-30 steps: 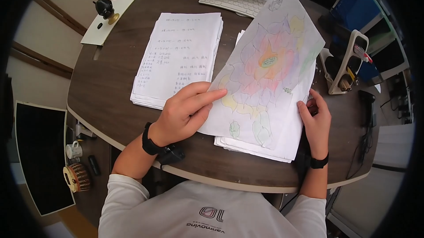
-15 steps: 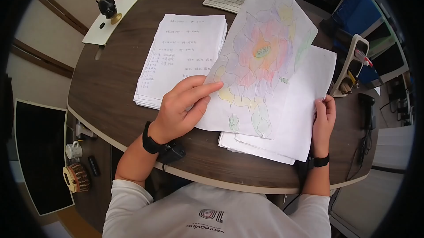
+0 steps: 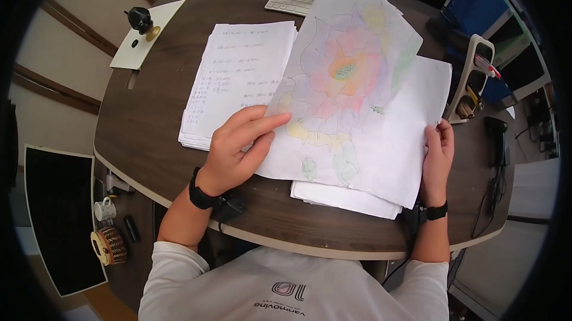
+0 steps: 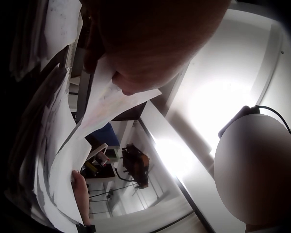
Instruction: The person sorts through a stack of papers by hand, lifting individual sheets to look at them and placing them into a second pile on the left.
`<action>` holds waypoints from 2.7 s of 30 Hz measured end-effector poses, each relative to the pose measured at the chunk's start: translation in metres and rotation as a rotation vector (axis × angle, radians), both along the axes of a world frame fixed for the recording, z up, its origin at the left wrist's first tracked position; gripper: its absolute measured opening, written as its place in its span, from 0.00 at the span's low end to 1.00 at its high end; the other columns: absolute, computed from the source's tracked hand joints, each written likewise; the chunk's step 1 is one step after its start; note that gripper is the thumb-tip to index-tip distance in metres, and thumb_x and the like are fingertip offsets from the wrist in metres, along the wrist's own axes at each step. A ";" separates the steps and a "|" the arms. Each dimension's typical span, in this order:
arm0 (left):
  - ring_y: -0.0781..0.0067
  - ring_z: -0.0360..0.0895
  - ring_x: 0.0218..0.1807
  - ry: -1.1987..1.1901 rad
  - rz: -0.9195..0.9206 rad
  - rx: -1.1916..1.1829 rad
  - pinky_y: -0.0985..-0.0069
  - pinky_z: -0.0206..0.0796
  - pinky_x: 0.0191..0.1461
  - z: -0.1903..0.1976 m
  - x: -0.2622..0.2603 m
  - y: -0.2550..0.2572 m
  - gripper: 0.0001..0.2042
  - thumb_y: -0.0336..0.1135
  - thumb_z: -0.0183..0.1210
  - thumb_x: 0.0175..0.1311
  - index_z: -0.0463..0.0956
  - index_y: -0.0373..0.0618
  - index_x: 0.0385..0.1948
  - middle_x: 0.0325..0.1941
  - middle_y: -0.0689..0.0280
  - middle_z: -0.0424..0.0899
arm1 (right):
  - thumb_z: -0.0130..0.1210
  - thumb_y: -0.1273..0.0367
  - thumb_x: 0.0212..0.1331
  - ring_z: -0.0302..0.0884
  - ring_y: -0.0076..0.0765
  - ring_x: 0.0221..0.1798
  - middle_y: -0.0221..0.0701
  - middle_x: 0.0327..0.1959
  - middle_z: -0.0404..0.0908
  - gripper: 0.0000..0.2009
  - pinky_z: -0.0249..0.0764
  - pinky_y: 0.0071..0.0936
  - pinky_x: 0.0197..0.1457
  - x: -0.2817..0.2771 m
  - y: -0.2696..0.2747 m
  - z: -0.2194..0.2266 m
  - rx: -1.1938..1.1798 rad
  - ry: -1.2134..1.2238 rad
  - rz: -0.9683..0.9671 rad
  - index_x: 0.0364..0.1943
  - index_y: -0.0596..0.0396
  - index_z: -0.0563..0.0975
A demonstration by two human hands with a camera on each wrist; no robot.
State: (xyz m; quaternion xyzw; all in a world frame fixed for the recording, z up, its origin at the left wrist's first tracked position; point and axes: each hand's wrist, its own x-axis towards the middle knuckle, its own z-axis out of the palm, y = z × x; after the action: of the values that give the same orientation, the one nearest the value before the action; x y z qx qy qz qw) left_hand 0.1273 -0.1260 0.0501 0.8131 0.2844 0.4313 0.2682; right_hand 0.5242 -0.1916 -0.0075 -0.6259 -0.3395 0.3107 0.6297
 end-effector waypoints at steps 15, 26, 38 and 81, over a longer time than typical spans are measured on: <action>0.75 0.79 0.55 -0.373 0.282 -0.437 0.78 0.69 0.62 0.017 -0.054 0.030 0.17 0.19 0.53 0.66 0.82 0.32 0.55 0.56 0.60 0.84 | 0.60 0.71 0.71 0.76 0.15 0.42 0.26 0.42 0.83 0.10 0.73 0.16 0.48 -0.018 -0.003 0.018 0.051 0.136 0.084 0.52 0.60 0.77; 0.77 0.80 0.44 -0.139 0.533 -0.634 0.81 0.71 0.49 -0.011 -0.124 0.079 0.17 0.22 0.50 0.64 0.82 0.30 0.51 0.47 0.61 0.86 | 0.61 0.72 0.70 0.78 0.14 0.37 0.25 0.38 0.84 0.11 0.75 0.16 0.42 -0.021 -0.004 0.028 0.064 0.143 0.119 0.52 0.60 0.77; 0.69 0.79 0.45 0.279 0.665 -0.247 0.73 0.70 0.53 -0.024 -0.118 0.078 0.11 0.27 0.58 0.63 0.83 0.36 0.45 0.45 0.61 0.85 | 0.60 0.70 0.71 0.77 0.12 0.37 0.22 0.37 0.84 0.13 0.74 0.16 0.42 -0.023 -0.010 0.033 0.045 0.127 0.186 0.55 0.61 0.80; 0.83 0.68 0.44 -0.194 0.132 -0.411 0.85 0.62 0.50 -0.005 0.014 -0.005 0.22 0.18 0.54 0.64 0.78 0.35 0.61 0.51 0.71 0.75 | 0.53 0.73 0.73 0.72 0.12 0.31 0.28 0.37 0.84 0.11 0.66 0.13 0.31 -0.046 -0.033 0.059 0.145 0.076 0.360 0.56 0.55 0.72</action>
State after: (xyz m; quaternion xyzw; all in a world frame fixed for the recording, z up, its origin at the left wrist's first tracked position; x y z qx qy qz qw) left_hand 0.1410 -0.1309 0.0447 0.6758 0.3917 0.4572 0.4252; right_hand 0.4783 -0.2241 0.0519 -0.4960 -0.4435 0.4163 0.6196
